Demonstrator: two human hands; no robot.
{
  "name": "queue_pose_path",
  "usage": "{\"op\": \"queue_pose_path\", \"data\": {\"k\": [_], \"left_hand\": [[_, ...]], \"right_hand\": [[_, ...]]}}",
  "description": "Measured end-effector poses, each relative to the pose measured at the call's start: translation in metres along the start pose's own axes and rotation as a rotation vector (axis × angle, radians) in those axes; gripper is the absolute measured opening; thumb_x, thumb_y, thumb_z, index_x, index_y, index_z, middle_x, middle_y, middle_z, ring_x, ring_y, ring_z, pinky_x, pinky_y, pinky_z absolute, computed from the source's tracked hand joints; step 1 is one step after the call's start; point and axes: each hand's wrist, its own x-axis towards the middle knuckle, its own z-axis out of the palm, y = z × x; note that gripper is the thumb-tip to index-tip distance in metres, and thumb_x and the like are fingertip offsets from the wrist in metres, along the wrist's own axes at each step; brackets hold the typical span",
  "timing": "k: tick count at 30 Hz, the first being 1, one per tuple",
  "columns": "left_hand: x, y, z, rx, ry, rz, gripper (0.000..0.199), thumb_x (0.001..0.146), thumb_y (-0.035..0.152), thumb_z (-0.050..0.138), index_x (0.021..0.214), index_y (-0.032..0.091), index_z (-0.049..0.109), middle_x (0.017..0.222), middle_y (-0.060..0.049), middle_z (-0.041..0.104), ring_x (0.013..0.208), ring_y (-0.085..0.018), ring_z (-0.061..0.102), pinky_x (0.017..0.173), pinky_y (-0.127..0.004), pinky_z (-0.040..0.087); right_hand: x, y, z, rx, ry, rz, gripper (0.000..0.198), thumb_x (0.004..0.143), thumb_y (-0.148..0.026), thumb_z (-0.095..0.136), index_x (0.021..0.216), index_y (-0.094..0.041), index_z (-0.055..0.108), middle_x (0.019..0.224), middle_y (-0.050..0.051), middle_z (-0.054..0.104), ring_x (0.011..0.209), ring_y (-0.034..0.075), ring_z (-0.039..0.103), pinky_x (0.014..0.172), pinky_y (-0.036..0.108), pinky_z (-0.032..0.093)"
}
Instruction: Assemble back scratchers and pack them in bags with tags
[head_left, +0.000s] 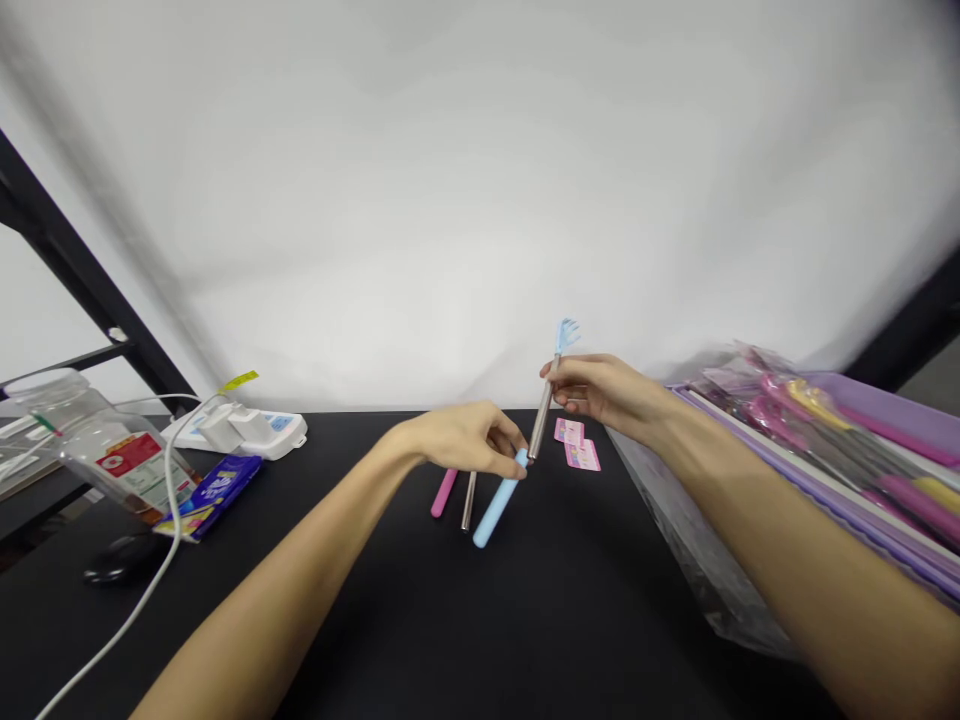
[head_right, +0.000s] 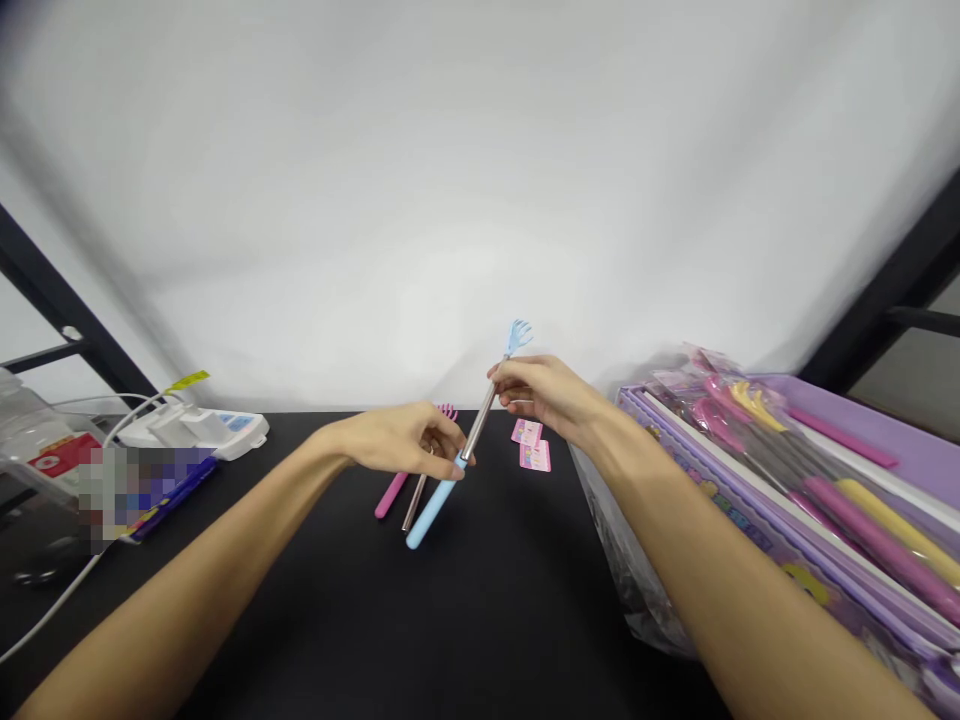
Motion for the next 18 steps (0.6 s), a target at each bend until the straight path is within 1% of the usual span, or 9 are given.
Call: {"op": "queue_pose_path", "data": {"k": [3, 5, 7, 10, 13, 16, 18], "left_hand": [[-0.012, 0.001, -0.010, -0.141, -0.099, 0.062, 0.022, 0.085, 0.033, 0.066, 0.099, 0.017, 0.070, 0.093, -0.004, 0.073, 0.088, -0.017, 0.067, 0.080, -0.027, 0.049], [-0.017, 0.001, -0.014, -0.230, -0.144, 0.045, 0.023, 0.089, 0.037, 0.063, 0.100, 0.018, 0.068, 0.092, -0.004, 0.073, 0.088, -0.017, 0.068, 0.084, -0.029, 0.050], [-0.020, 0.000, -0.015, -0.266, -0.158, 0.023, 0.024, 0.090, 0.040, 0.061, 0.098, 0.018, 0.066, 0.088, -0.005, 0.073, 0.085, -0.017, 0.069, 0.085, -0.030, 0.050], [-0.020, -0.004, -0.016, -0.245, -0.142, 0.026, 0.026, 0.089, 0.042, 0.063, 0.095, 0.017, 0.066, 0.092, -0.006, 0.073, 0.086, -0.017, 0.069, 0.084, -0.030, 0.050], [-0.018, -0.009, -0.019, -0.197, -0.104, 0.047, 0.027, 0.086, 0.042, 0.066, 0.095, 0.017, 0.068, 0.094, -0.007, 0.074, 0.089, -0.017, 0.068, 0.081, -0.029, 0.050], [-0.020, -0.015, -0.024, -0.133, -0.068, 0.056, 0.026, 0.085, 0.041, 0.067, 0.093, 0.017, 0.068, 0.089, -0.007, 0.075, 0.086, -0.017, 0.067, 0.074, -0.026, 0.048], [-0.022, -0.018, -0.026, -0.100, -0.041, 0.058, 0.025, 0.086, 0.041, 0.066, 0.090, 0.016, 0.066, 0.085, -0.006, 0.074, 0.082, -0.015, 0.066, 0.072, -0.025, 0.045]], "right_hand": [[-0.001, -0.003, -0.003, 0.067, -0.005, -0.101, 0.018, 0.068, -0.026, 0.078, 0.074, -0.014, 0.065, 0.070, 0.000, 0.060, 0.061, 0.009, 0.056, 0.056, 0.019, 0.046], [-0.002, -0.004, -0.003, 0.068, -0.022, -0.143, 0.021, 0.068, -0.028, 0.080, 0.074, -0.015, 0.065, 0.072, 0.000, 0.060, 0.063, 0.009, 0.056, 0.057, 0.019, 0.046], [-0.003, -0.004, -0.003, 0.061, -0.036, -0.169, 0.022, 0.069, -0.030, 0.080, 0.076, -0.015, 0.065, 0.073, 0.001, 0.059, 0.065, 0.009, 0.057, 0.058, 0.019, 0.047], [-0.004, -0.004, -0.003, 0.034, -0.031, -0.198, 0.024, 0.069, -0.032, 0.080, 0.078, -0.015, 0.067, 0.074, 0.002, 0.060, 0.068, 0.011, 0.059, 0.059, 0.020, 0.049], [-0.004, -0.003, -0.009, 0.024, -0.056, -0.218, 0.027, 0.066, -0.034, 0.083, 0.079, -0.015, 0.068, 0.076, 0.003, 0.063, 0.070, 0.013, 0.063, 0.062, 0.023, 0.051], [-0.005, 0.000, -0.017, -0.007, -0.126, -0.231, 0.031, 0.062, -0.036, 0.086, 0.076, -0.014, 0.070, 0.069, 0.002, 0.065, 0.066, 0.014, 0.063, 0.062, 0.025, 0.050], [-0.006, 0.001, -0.022, -0.028, -0.144, -0.248, 0.031, 0.061, -0.037, 0.087, 0.072, -0.015, 0.069, 0.063, 0.002, 0.064, 0.063, 0.013, 0.063, 0.059, 0.025, 0.050]]}}
